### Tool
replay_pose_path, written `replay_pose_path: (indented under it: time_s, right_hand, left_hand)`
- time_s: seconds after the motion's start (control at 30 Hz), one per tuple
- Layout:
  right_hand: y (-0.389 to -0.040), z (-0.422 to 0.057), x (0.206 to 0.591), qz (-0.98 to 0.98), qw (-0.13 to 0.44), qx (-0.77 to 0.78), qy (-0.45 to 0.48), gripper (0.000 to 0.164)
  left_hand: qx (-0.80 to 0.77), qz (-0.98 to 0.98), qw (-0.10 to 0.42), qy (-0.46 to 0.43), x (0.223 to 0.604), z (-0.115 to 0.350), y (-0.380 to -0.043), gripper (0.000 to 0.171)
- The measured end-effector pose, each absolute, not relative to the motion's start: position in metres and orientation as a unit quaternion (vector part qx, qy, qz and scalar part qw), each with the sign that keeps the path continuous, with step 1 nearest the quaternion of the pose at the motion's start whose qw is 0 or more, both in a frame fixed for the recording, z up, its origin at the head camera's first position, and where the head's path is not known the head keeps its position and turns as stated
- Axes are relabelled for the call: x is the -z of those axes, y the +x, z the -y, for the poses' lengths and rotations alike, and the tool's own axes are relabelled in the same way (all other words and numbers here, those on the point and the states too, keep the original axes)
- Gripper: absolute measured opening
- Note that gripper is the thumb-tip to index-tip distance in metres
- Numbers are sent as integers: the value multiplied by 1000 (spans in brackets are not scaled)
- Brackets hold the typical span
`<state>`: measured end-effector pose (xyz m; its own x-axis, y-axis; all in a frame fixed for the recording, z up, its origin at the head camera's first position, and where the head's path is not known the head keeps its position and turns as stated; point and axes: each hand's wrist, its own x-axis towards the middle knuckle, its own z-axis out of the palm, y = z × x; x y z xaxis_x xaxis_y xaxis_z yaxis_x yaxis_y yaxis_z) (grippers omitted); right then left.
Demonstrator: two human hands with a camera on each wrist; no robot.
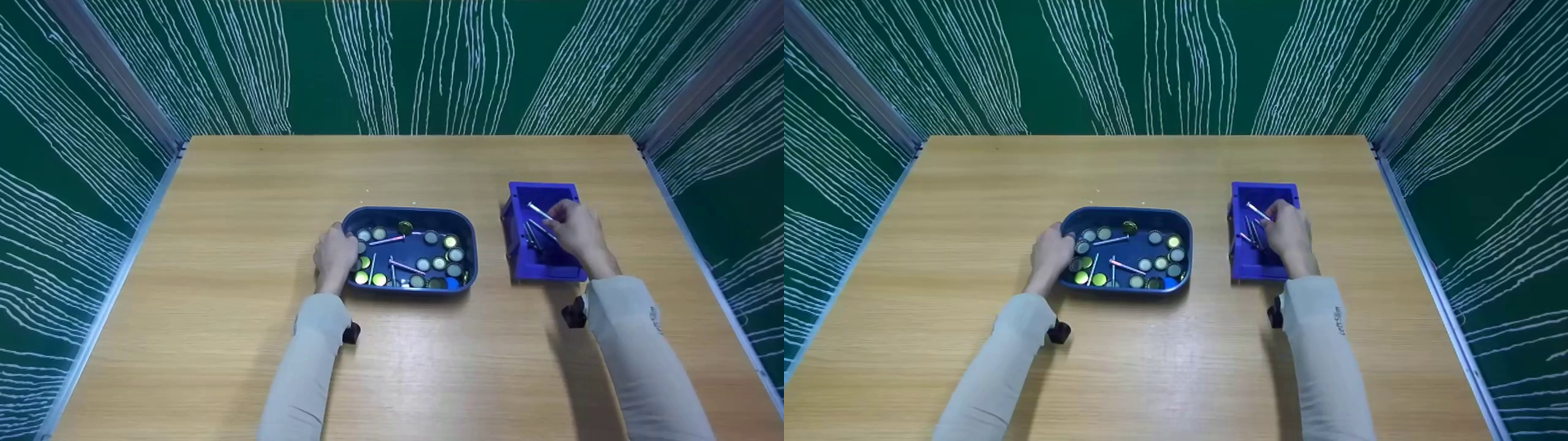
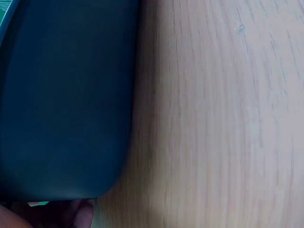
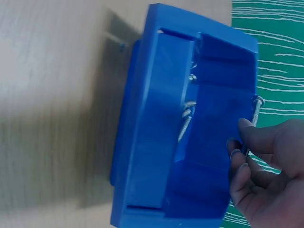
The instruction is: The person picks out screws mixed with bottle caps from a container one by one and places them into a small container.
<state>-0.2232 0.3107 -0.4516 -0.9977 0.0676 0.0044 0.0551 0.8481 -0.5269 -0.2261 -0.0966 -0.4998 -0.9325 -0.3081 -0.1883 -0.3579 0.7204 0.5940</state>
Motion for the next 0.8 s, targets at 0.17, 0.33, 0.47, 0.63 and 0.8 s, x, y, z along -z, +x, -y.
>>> replay_pose_path:
  time_s: [0.17, 0.33, 0.47, 0.63, 0.8]
  right_hand:
    - [-224, -309, 457, 966, -14, -258, -28, 19]
    - [-224, -308, 462, 970, 12, -244, -6, 17]
    - [-224, -307, 466, 969, 40, -244, -2, 19]
    - [-224, -306, 466, 967, 54, -250, -9, 24]
    - [-225, -303, 460, 966, 51, -255, -13, 24]
  left_hand:
    - [-333, -925, 39, -179, 499, 97, -226, 36]
    - [-330, -925, 41, -182, 499, 96, -226, 37]
    - [-322, -928, 40, -185, 499, 96, -227, 37]
    - [-321, -928, 42, -185, 498, 95, -227, 38]
    - [-325, -926, 48, -185, 496, 96, -226, 40]
